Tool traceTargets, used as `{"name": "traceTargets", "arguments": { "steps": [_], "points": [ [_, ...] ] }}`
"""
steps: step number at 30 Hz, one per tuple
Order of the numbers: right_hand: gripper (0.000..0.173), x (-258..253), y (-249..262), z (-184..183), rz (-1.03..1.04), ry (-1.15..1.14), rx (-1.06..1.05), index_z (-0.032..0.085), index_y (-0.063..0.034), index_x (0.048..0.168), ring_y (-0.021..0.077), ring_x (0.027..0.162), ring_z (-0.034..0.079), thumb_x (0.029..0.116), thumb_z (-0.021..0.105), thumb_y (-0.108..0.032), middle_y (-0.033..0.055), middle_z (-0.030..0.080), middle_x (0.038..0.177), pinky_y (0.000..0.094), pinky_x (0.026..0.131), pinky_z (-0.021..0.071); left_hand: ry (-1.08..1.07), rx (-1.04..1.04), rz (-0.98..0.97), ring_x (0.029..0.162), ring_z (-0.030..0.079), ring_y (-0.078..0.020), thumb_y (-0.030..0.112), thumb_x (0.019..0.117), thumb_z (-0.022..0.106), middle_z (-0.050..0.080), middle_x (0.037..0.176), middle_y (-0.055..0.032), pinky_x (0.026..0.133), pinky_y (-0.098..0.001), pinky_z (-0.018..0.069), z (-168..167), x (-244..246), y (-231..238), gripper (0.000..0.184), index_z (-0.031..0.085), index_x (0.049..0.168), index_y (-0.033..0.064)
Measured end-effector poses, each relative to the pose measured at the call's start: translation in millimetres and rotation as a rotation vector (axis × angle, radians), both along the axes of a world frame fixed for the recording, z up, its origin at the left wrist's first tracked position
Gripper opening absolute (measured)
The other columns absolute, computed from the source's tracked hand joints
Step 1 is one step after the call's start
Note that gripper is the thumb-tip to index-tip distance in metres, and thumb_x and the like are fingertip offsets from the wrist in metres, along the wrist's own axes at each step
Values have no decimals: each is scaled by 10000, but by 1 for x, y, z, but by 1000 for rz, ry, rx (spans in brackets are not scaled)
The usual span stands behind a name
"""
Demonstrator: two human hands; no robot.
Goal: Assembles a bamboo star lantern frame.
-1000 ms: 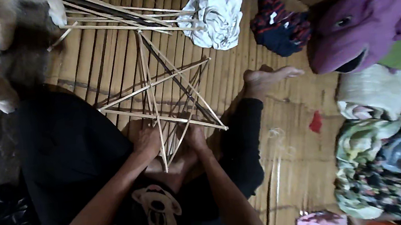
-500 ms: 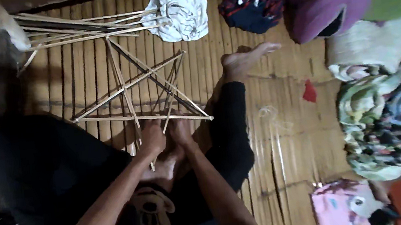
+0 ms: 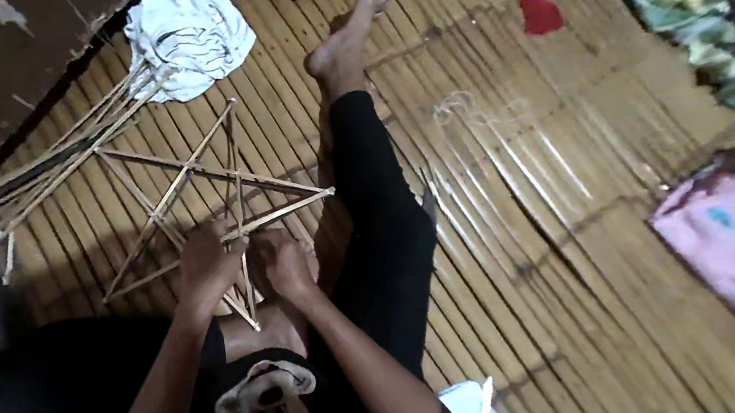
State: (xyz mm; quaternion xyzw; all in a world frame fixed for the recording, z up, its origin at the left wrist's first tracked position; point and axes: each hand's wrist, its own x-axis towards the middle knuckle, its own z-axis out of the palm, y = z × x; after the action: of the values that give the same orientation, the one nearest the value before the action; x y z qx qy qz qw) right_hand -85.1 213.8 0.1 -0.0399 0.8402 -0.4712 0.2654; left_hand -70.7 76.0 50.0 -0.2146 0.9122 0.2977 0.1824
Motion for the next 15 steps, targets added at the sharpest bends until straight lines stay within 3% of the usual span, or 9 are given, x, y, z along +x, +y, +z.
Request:
{"name": "traceTargets", "arguments": {
  "steps": [3, 6, 7, 8, 9, 11, 15],
  "points": [
    [254, -4, 2, -3, -224, -229, -172, 644, 24, 1257, 266, 1092, 661, 1023, 561, -26, 202, 675, 1207, 421, 973, 527, -13, -88, -29, 1120, 640, -454, 401, 1004, 663, 688, 1158, -257, 947, -667, 478, -11, -18, 4, 448, 699, 1221, 11],
    [277, -11, 4, -9, -409, -386, -366, 576, 71, 1301, 225, 1036, 676, 1039, 520, 1, 214, 647, 1196, 362, 931, 561, -46, -122, -90, 1020, 644, -494, 427, 1033, 607, 678, 1010, -290, 865, -688, 469, -23, -27, 1, 460, 704, 1054, -22],
    [307, -12, 5, -10, -459, -422, -426, 537, 87, 1342, 219, 1015, 683, 1045, 508, 12, 225, 631, 1214, 345, 913, 573, -48, -106, -79, 1050, 647, -492, 396, 1040, 606, 687, 1045, -290, 899, -689, 466, -19, -29, 2, 437, 708, 1089, -27],
    [331, -14, 8, -10, -497, -440, -472, 510, 92, 1373, 218, 1005, 688, 1050, 496, 18, 235, 622, 1237, 337, 903, 577, -32, -70, -44, 1076, 657, -463, 342, 1045, 609, 701, 1086, -270, 937, -670, 471, -11, -30, 3, 386, 717, 1136, -17],
    [350, -15, 10, -9, -519, -444, -506, 494, 88, 1395, 211, 1006, 687, 1052, 485, 22, 235, 614, 1264, 329, 900, 576, 19, -13, 13, 1009, 677, -408, 295, 1039, 629, 715, 1046, -238, 909, -626, 496, -3, -30, 3, 330, 725, 1125, -9],
    [369, -17, 15, -5, -541, -426, -560, 482, 72, 1412, 201, 1027, 678, 1043, 470, 41, 224, 596, 1310, 324, 903, 569, 134, 144, 117, 785, 655, -218, 239, 1022, 660, 711, 900, -129, 761, -450, 543, 15, -27, -4, 239, 717, 1090, 17],
    [350, -26, 23, 27, -424, -344, -712, 523, 52, 1397, 203, 1158, 655, 1055, 478, -9, 186, 605, 1372, 343, 988, 539, 322, 380, 177, 720, 576, -14, 131, 1014, 639, 671, 862, 4, 691, -221, 497, 67, -21, -26, 141, 691, 1090, 25]
  ]
}}
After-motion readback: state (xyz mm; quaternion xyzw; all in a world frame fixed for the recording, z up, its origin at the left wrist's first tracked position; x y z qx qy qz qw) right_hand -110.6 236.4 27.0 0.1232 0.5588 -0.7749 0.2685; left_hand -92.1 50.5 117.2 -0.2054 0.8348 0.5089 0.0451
